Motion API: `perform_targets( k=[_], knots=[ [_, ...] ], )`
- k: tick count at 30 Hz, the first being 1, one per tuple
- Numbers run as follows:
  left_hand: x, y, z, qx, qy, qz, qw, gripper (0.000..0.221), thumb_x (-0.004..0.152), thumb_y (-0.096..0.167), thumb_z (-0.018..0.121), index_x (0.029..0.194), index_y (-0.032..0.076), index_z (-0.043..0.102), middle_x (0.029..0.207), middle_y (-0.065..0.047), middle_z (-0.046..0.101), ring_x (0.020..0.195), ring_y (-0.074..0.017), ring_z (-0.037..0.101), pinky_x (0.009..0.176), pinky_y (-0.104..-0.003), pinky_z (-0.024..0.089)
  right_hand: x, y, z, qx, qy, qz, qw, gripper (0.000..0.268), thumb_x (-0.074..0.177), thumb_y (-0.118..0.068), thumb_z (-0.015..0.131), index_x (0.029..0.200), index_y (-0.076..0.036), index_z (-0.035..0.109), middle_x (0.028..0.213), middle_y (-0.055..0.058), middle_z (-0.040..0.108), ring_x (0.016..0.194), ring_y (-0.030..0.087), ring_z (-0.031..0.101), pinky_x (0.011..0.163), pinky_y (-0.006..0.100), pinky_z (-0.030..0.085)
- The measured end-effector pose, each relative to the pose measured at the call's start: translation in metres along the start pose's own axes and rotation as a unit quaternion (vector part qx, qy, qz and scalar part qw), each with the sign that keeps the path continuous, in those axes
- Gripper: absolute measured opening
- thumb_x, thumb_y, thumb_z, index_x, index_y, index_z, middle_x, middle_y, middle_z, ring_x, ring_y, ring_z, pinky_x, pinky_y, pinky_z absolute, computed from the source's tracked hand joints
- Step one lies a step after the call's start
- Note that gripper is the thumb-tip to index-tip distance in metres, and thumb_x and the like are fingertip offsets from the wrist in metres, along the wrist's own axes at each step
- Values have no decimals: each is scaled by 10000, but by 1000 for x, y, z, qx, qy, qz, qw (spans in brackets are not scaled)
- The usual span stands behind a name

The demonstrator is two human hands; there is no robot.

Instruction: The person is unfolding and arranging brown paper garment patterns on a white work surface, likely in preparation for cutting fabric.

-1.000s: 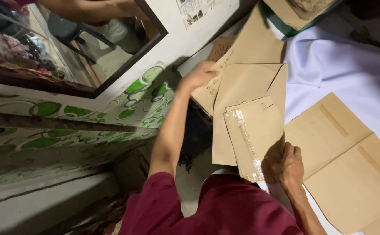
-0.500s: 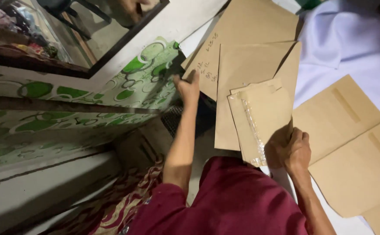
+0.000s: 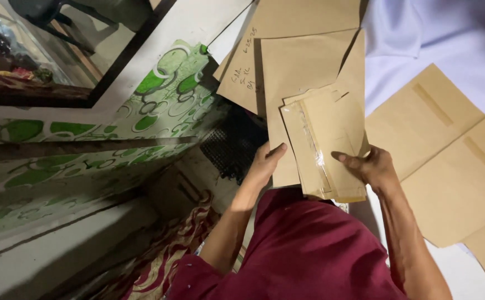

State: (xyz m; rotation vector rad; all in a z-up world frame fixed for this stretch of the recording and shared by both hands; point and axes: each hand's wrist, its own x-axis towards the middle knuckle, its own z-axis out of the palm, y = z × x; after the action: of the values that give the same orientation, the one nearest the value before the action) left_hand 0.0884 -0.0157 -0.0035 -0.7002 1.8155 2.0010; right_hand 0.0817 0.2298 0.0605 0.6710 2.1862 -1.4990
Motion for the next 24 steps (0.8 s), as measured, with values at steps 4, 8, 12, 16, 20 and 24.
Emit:
perform_targets(
  k=[4, 8, 12, 16, 20, 24],
  knots=[
    [4, -1, -2, 17, -9, 2, 1000, 459, 952, 350, 759, 1293, 49, 696, 1106, -102, 721, 996, -186, 678, 857, -393, 583, 38, 64, -16, 5, -21, -2, 1000, 473, 734, -148, 911, 1133, 41, 743, 868, 320, 713, 843, 428, 728, 719, 532, 578],
    [-5, 3, -18, 113, 8, 155, 981, 803, 958, 386, 660, 1570, 42, 268, 1532, -295, 406, 1412, -456, 442, 1128, -525, 417, 9, 26, -64, 32, 29, 47, 998, 430, 748, -193, 865, 1130, -36, 744, 1018, 156, 734, 907, 265, 690, 783, 429, 545],
    [-44, 8, -21, 580, 31, 351, 735, 1466, 633, 736, 911, 1666, 224, 5, 1729, -244, -1, 1598, -462, 99, 1249, -726, 136, -7, 45, -121, 85, 118, 38, 989, 333, 821, -216, 837, 1114, -128, 707, 1158, -36, 706, 1003, 87, 657, 910, 249, 548],
    [-44, -23, 5, 711, -81, 313, 624, 1344, 746, 605, 877, 1660, 174, -8, 1719, -185, -95, 1589, -350, -64, 1237, -682, 59, -5, 83, -148, 193, 132, -8, 972, 426, 811, -106, 786, 1219, -115, 661, 1306, -21, 693, 1174, 101, 682, 1075, 276, 603],
    [-26, -34, 16, 651, 10, 437, 620, 733, 895, -50, 617, 1569, 106, 374, 1587, -153, 408, 1482, -408, 359, 1256, -580, 279, -10, 103, -161, 230, 154, -20, 961, 440, 801, -100, 778, 1216, -199, 669, 1298, -66, 712, 1195, 67, 702, 1042, 201, 616],
    [-40, 60, 9, 468, 3, 512, 721, 505, 936, -205, 571, 1374, 45, 601, 1306, -141, 718, 1184, -299, 709, 990, -339, 642, -17, 115, -176, 196, 185, -17, 963, 219, 878, -117, 783, 1046, -191, 663, 1038, -110, 668, 565, -10, 514, 356, 164, 283]
  ],
)
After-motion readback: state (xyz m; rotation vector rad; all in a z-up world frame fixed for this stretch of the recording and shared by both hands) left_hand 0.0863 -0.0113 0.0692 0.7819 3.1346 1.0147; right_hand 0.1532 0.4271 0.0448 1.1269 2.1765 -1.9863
